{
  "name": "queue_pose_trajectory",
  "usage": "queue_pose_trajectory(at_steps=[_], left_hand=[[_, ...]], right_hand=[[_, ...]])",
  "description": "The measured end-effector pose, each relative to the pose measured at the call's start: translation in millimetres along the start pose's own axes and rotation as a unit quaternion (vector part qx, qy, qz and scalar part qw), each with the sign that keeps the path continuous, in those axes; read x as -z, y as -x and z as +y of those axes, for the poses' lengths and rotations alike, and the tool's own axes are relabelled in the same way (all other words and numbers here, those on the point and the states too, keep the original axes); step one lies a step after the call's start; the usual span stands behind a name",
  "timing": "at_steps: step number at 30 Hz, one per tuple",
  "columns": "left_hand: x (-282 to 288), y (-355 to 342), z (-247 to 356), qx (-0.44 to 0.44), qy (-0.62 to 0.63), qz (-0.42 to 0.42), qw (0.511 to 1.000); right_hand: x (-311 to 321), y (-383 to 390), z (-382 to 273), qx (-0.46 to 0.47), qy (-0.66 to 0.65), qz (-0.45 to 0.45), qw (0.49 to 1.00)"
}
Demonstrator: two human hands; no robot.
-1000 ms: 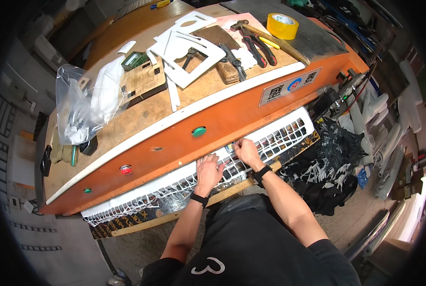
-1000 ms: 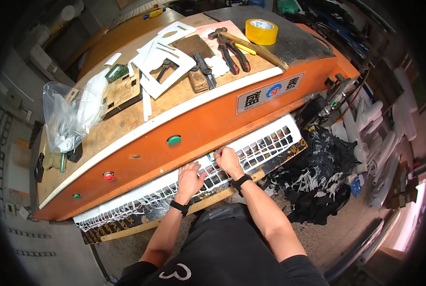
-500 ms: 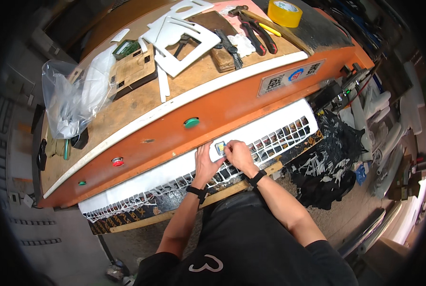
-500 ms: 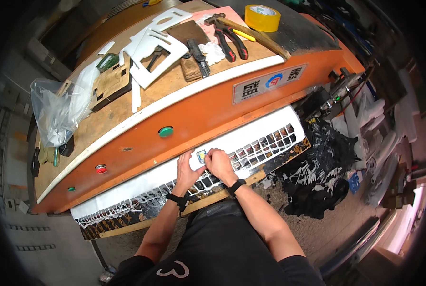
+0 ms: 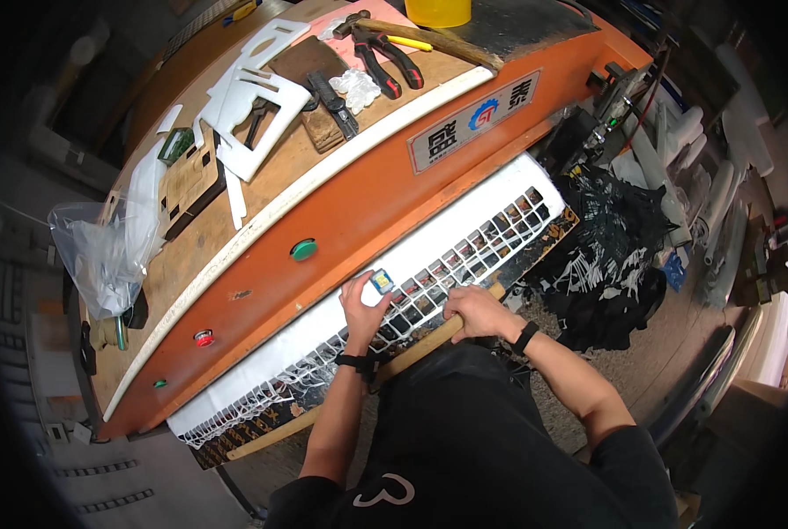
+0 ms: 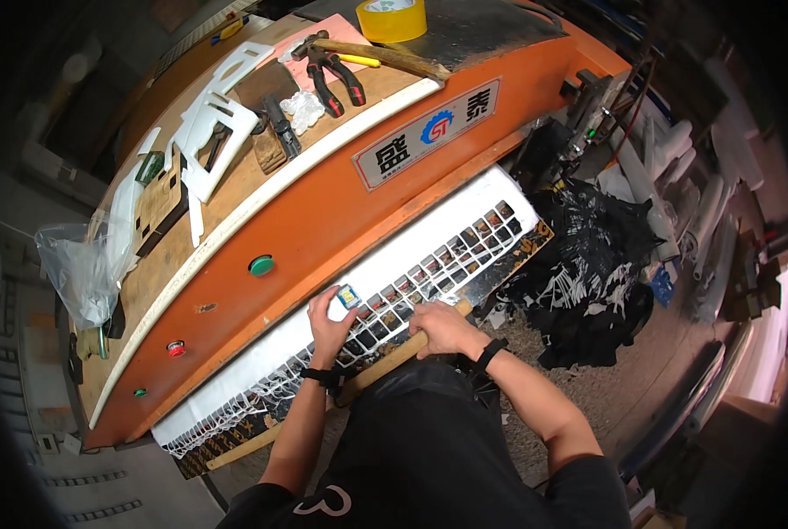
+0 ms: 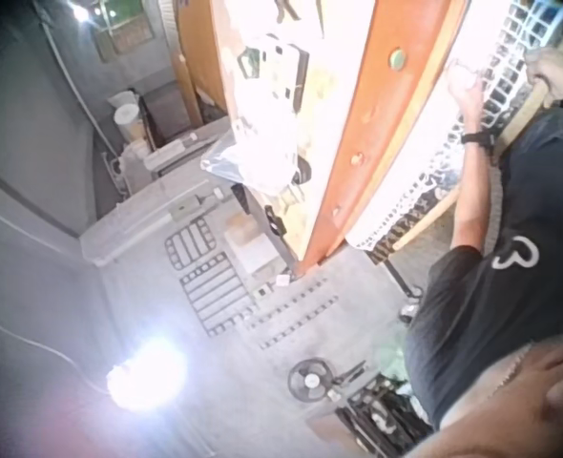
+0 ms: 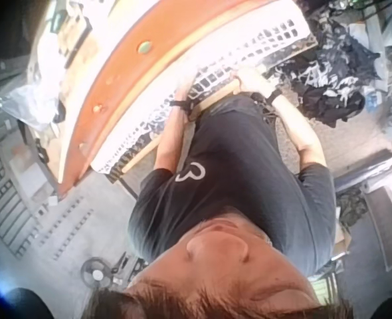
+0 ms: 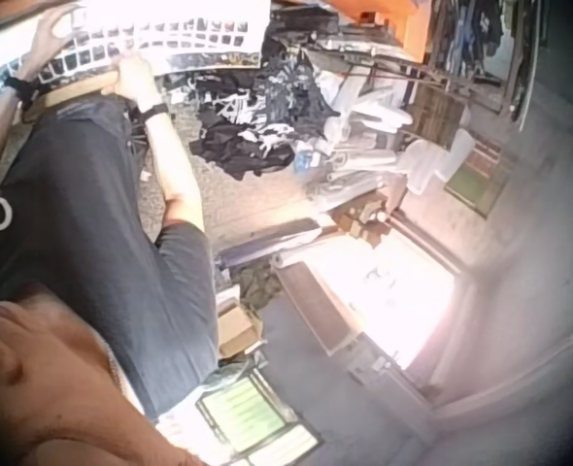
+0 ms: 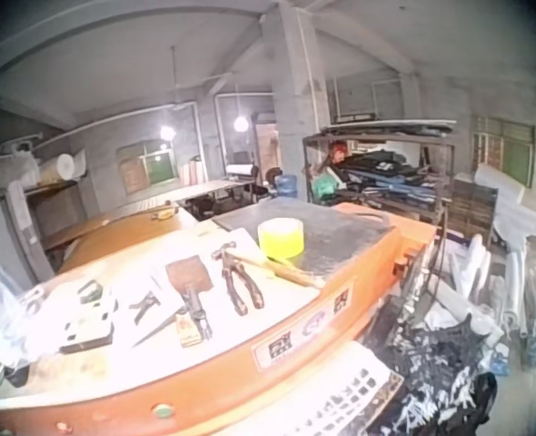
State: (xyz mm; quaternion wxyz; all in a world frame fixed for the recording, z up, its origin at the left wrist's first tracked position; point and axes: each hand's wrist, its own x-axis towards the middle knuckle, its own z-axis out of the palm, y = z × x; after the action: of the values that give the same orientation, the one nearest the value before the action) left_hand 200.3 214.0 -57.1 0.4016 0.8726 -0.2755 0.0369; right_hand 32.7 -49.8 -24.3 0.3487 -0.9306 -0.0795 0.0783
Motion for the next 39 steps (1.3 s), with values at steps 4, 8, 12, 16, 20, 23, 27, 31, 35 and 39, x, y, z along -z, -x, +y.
queue_pose_trajectory(at_steps=[4, 8, 12, 16, 20, 23, 27, 31, 35, 39], left_hand=[[0, -3, -6, -0.001, -0.009, -0.005, 1.000], [-2, -6, -12, 0.021, -0.021, -0.001, 1.000], [-1, -16, -14, 0.071, 0.050, -0.011, 0.996], [12, -25, -8, 0.051, 0.052, -0.027, 0.997], [46, -11, -4, 0.034, -0.032, -0.071, 0.996], [81, 21, -13, -0.031, -0.075, -0.004, 0.997], [135, 75, -42, 0.224, 0.076, 0.101, 0.966], [204, 104, -71, 0.236, 0.068, 0.459, 0.854], [295, 110, -80, 0.230, 0.039, 0.564, 0.792], [359, 86, -89, 0.183, 0.062, 0.555, 0.809]], right_hand=[[-9, -5, -7, 0.006, 0.059, 0.003, 0.998], [-6, -11, -5, 0.026, 0.077, 0.032, 0.996], [-2, -20, -3, 0.039, 0.085, 0.057, 0.994], [-1, -31, -5, 0.047, 0.089, 0.065, 0.993], [5, -43, -7, 0.023, 0.087, 0.030, 0.995], [16, -62, -22, 0.011, -0.020, 0.006, 1.000], [30, -100, -80, 0.036, -0.121, 0.076, 0.989], [55, -129, -152, 0.163, -0.154, 0.175, 0.959], [75, -160, -195, 0.288, -0.092, 0.274, 0.913], [87, -169, -205, 0.295, -0.101, 0.273, 0.910]])
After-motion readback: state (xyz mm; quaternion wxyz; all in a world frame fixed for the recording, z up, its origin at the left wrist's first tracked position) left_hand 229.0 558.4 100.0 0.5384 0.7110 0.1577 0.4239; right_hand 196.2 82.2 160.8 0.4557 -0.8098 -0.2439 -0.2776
